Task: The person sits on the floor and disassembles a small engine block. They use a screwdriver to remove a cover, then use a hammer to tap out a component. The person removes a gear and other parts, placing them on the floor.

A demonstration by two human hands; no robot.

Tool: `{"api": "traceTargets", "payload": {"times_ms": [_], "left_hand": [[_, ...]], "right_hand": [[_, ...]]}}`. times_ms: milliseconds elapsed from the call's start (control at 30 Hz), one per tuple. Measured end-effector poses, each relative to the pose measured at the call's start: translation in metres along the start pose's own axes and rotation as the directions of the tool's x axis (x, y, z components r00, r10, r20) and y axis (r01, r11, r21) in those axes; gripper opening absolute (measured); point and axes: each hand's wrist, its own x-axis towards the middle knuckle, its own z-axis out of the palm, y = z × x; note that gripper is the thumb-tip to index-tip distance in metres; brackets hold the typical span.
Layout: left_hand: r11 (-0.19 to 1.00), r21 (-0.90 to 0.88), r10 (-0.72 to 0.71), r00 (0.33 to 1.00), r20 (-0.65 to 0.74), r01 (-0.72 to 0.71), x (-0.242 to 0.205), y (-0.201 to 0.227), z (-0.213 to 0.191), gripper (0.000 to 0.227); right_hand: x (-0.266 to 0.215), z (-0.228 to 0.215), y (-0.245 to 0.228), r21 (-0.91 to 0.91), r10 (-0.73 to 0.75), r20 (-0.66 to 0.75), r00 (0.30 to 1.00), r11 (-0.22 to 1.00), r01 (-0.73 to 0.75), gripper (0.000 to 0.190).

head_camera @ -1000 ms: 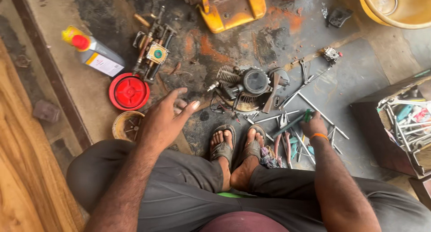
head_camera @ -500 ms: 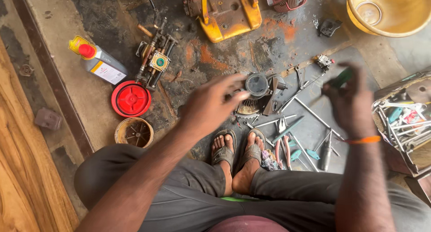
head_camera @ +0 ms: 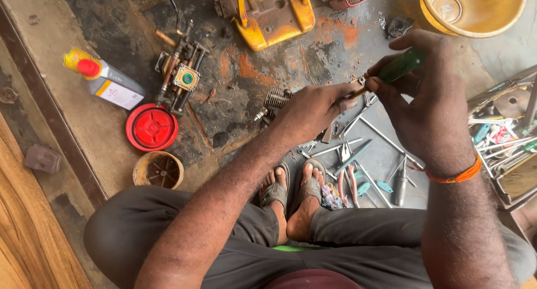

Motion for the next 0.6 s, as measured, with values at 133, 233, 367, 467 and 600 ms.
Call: {"api": "traceTargets", "payload": {"times_ms": [133, 233, 367, 467, 600], "left_hand": [[0.983, -0.033, -0.176, 0.978, 0.108, 0.181, 0.002, 0.003, -0.002, 0.036], [0.996, -0.025, -0.086, 0.995, 0.056, 0.087, 0.002, -0.001, -0.001, 0.03], [0.999, -0.01, -0.039, 0.999, 0.031, 0.04, -0.002, -0.006, 0.004, 0.03], [0.999, -0.017, -0.048, 0.999, 0.022, 0.049, -0.002, -0.006, 0.007, 0.03], [1.0, 0.006, -0.008, 1.0, -0.016, 0.008, -0.001, -0.004, 0.005, 0.033]], "right_hand": [[0.0, 0.005, 0.001, -0.101, -0.037, -0.068, 0.997, 0.994, 0.03, 0.051], [0.0, 0.008, 0.004, -0.164, -0.035, -0.092, 0.995, 0.986, 0.019, 0.054], [-0.004, 0.011, 0.009, -0.175, 0.011, -0.093, 0.996, 0.984, -0.027, 0.055], [-0.005, 0.014, 0.011, -0.171, -0.016, -0.115, 0.993, 0.985, -0.004, 0.053], [-0.004, 0.013, 0.006, -0.242, 0.007, -0.129, 0.992, 0.969, -0.039, 0.056]]}}
